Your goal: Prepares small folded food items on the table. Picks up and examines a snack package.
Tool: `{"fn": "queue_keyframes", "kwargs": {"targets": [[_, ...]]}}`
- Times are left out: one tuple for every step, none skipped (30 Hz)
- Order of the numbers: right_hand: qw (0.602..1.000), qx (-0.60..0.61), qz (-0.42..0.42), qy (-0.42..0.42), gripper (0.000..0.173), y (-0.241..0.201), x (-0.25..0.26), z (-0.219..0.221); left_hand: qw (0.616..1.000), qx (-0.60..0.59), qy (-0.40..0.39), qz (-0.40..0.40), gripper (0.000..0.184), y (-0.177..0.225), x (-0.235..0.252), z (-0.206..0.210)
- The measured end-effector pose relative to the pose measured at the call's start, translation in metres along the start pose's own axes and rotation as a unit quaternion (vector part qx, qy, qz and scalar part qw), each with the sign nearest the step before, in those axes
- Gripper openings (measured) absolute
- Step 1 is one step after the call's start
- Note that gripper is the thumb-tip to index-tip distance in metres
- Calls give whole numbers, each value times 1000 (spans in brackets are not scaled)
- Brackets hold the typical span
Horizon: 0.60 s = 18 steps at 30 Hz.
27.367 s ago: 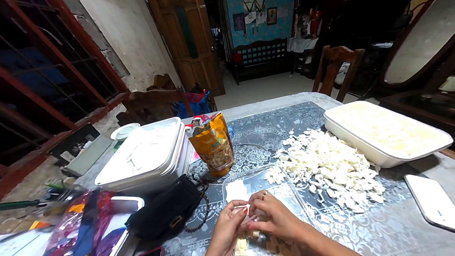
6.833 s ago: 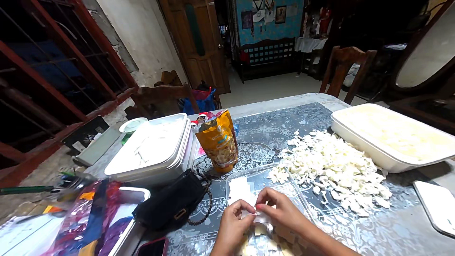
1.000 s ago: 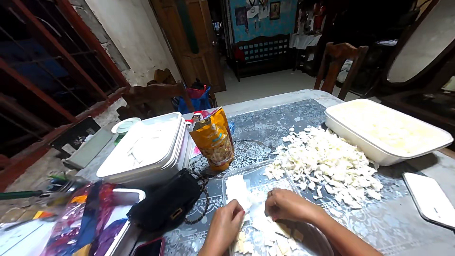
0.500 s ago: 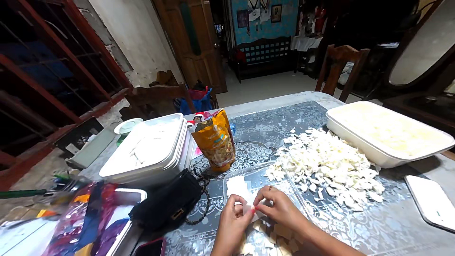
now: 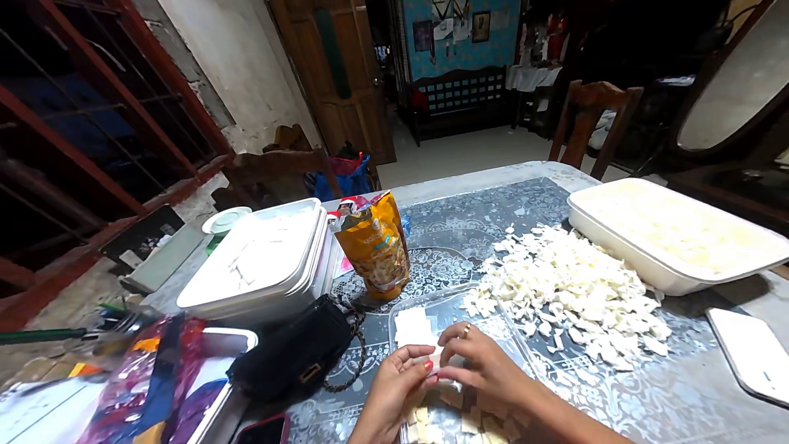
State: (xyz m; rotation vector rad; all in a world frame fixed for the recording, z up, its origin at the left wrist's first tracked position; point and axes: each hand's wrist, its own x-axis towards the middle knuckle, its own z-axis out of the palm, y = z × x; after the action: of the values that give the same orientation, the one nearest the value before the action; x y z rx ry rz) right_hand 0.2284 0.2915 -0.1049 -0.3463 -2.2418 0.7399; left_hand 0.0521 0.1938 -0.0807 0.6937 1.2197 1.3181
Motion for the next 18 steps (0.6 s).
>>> {"fn": "queue_keyframes", "kwargs": {"targets": [[998,34,45,16,20,-2,0,-1,1000,5,0,3,18,1,0,1],[992,69,107,19,20,-5,1,-3,1000,24,-6,18,16,1,-2,2],[981,99,166,11,19,-9,2,-5,997,61,-10,46,14,0,-3,3],[971,120,207,0,19,-11,4,-8,991,109,-6,84,15,-2,-3,5],[963,136,233,-13,20,-12,5,-10,979,160,7,125,15,-7,-3,5],[957,145,250,-31,23,-12,6,-12,966,203,24,159,13,-10,-2,4],[952,148,264,-48,24,-11,8,-15,957,227,33,177,11,-12,-1,3],[949,144,275,-57,23,-11,8,-17,958,225,31,172,9,-10,-2,2],[948,131,283,-58,21,-10,9,-19,966,204,25,156,8,-7,-2,1],[950,107,289,-56,19,-10,9,-19,974,175,20,139,9,-5,-2,1],[952,74,292,-57,20,-12,9,-18,982,142,18,125,12,-4,-2,1],[955,42,284,-69,23,-14,9,-17,986,112,20,119,16,-4,-1,1],[961,25,262,-85,24,-17,8,-15,989,82,25,118,20,-5,1,1],[968,28,228,-103,22,-21,7,-13,990,56,34,121,23,-7,2,2],[972,47,193,-122,20,-24,6,-11,990,37,46,128,25,-8,3,3],[975,78,166,-129,19,-26,5,-9,989,28,54,135,25,-10,4,4],[976,113,148,-116,19,-26,4,-7,988,31,54,141,24,-12,5,3],[976,145,140,-84,20,-24,2,-4,988,44,44,144,22,-14,5,3]]}}
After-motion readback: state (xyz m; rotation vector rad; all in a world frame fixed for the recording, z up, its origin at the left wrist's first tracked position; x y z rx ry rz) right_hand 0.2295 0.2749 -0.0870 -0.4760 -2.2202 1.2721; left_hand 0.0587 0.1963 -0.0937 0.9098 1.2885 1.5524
